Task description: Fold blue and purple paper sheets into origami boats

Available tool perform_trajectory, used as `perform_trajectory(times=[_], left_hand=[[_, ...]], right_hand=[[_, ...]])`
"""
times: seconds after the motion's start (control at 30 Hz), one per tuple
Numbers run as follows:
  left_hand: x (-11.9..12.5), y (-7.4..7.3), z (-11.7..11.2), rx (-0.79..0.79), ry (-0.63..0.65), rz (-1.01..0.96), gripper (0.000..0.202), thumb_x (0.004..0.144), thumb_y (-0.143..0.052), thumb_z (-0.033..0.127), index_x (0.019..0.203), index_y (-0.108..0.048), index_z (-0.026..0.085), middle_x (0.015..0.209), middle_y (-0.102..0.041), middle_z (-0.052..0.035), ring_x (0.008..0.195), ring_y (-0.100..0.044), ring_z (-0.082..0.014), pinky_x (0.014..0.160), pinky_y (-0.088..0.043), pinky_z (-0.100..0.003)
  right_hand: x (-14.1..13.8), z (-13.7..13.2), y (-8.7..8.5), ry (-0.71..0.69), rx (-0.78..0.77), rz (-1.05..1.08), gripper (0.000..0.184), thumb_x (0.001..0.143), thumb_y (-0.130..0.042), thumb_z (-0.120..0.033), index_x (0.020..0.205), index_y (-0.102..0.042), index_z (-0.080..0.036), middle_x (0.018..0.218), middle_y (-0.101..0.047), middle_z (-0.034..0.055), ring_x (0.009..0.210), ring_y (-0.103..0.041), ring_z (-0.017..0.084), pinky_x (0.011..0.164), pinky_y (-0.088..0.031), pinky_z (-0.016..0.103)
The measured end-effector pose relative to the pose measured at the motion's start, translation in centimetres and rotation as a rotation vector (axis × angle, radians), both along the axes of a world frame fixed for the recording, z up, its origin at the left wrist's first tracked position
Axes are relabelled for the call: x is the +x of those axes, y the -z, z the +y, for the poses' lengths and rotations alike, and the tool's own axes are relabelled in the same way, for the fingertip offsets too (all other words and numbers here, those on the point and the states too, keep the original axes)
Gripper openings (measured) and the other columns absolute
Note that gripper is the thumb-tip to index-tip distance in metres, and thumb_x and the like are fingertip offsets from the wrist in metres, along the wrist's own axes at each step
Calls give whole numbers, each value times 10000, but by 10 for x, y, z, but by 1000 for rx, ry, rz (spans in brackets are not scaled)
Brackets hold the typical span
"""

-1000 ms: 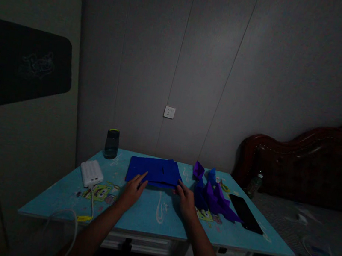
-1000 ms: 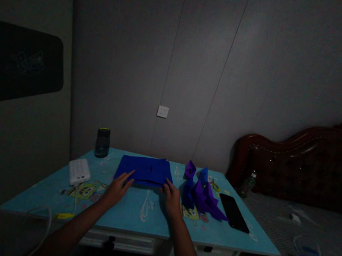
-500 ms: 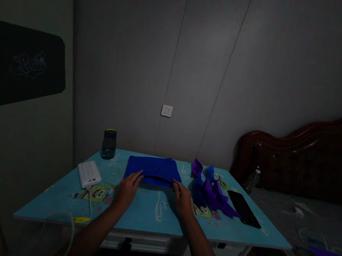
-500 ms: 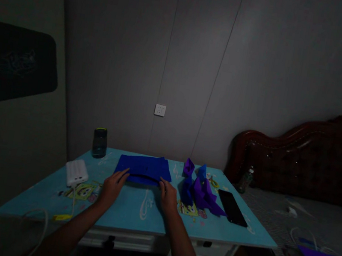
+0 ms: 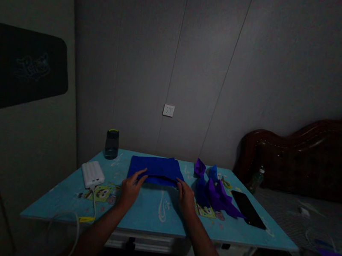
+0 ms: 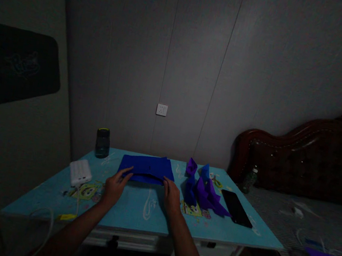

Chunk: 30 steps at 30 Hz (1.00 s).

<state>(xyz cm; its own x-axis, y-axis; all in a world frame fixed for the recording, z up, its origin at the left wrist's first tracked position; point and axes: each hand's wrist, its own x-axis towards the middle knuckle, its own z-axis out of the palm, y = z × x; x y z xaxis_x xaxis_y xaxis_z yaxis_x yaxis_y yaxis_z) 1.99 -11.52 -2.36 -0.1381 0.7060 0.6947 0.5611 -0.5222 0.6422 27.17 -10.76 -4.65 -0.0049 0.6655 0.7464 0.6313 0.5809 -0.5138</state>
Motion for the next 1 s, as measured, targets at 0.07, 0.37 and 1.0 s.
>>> perform_trajectory(times=[0.07, 0.37, 1.0], left_hand=[[0, 2, 1, -9, 17, 24, 313, 900, -562, 369, 1162, -650, 223, 1127, -733, -58, 924, -720, -210, 846, -561, -338], [4, 13, 16, -184, 0, 206, 293, 793, -671, 179, 1083, -702, 211, 1091, -744, -83, 1006, -701, -248, 947, -509, -368], [14, 14, 6, -194, 86, 171, 399, 823, -571, 168, 1218, -612, 208, 1187, -668, -116, 1123, -616, -258, 1000, -444, -384]], right_hand=[[2, 0, -1, 5, 11, -1, 367, 978, -400, -358, 1153, -666, -174, 1024, -735, 123, 879, -708, 235, 831, -558, 386], [1, -4, -4, -27, 27, -47, 326, 974, -434, -332, 1189, -626, -180, 1053, -704, 120, 945, -676, 232, 857, -534, 381], [-14, -6, 6, -13, 144, -275, 534, 837, -451, -71, 1353, -510, -195, 1154, -678, 137, 1031, -652, 264, 888, -540, 438]])
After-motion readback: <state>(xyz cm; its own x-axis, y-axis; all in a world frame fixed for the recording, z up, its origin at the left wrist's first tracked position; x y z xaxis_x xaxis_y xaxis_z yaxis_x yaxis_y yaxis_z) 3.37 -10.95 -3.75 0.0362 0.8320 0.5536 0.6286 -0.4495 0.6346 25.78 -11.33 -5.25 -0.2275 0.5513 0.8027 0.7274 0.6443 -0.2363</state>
